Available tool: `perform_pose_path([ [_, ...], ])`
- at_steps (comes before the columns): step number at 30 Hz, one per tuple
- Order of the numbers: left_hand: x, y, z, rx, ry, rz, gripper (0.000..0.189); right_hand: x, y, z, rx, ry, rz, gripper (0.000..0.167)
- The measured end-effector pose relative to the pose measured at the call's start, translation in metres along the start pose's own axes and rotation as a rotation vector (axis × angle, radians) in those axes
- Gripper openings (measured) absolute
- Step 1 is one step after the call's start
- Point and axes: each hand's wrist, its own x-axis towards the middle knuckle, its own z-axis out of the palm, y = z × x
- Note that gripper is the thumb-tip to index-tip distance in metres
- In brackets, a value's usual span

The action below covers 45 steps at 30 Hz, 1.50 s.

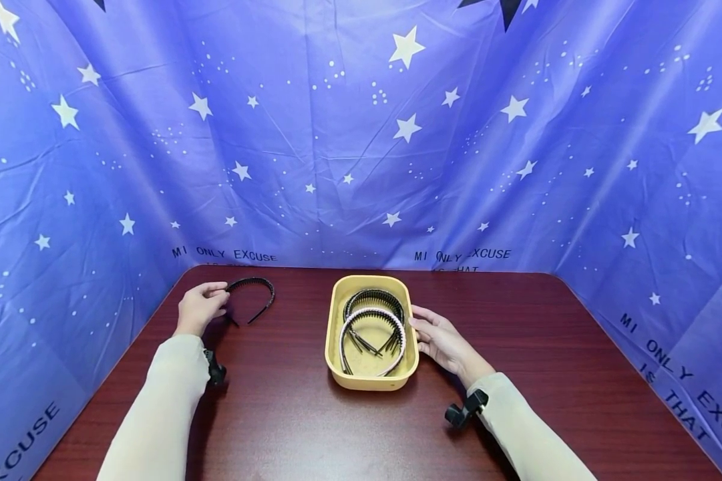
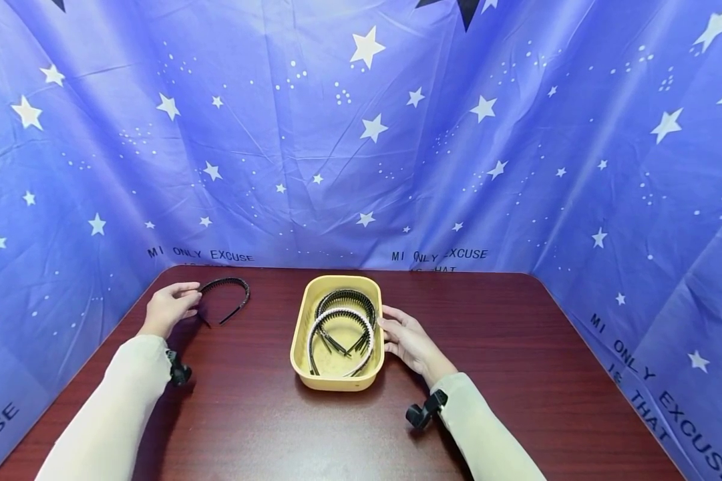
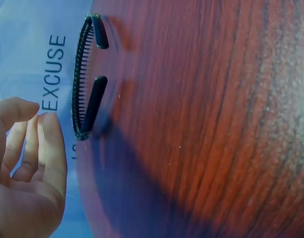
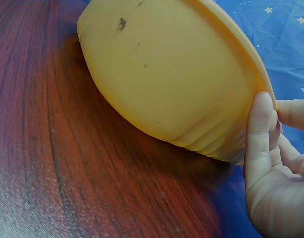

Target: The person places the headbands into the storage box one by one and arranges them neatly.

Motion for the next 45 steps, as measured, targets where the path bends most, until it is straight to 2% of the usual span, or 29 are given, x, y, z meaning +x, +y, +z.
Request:
perform_pose_path([
  [4,0.002,-0.005,-0.001,0.046,0.053,-0.037,0.044,-0.001,0.0,0.001,0.001,0.007,0.003,0.059],
  [9,0.001,-0.007,0.002,0.163,0.1,-0.057,0.047,-0.001,0.001,0.001,0.002,0.02,0.005,0.058],
  [17,0.006,-0.007,0.002,0.207,0.073,-0.056,0.059,0.001,0.002,0.0,0.005,0.021,0.002,0.06],
  [23,0.008,-0.006,0.004,0.257,0.039,-0.023,0.06,0.001,0.001,-0.001,0.012,0.017,-0.007,0.061],
  [29,0.009,-0.013,0.004,0.327,0.017,-0.007,0.062,0.002,0.002,-0.001,0.007,0.007,-0.005,0.06],
  [34,0.012,-0.018,0.004,0.388,0.02,0.002,0.061,0.002,0.001,-0.001,-0.005,0.0,-0.006,0.061],
  [39,0.013,-0.016,0.007,0.427,0.039,0.012,0.056,0.002,0.0,-0.001,-0.008,-0.002,-0.005,0.061],
  [45,0.01,-0.01,0.012,0.456,0.068,-0.038,0.052,0.002,0.0,-0.001,-0.003,-0.002,0.002,0.06],
])
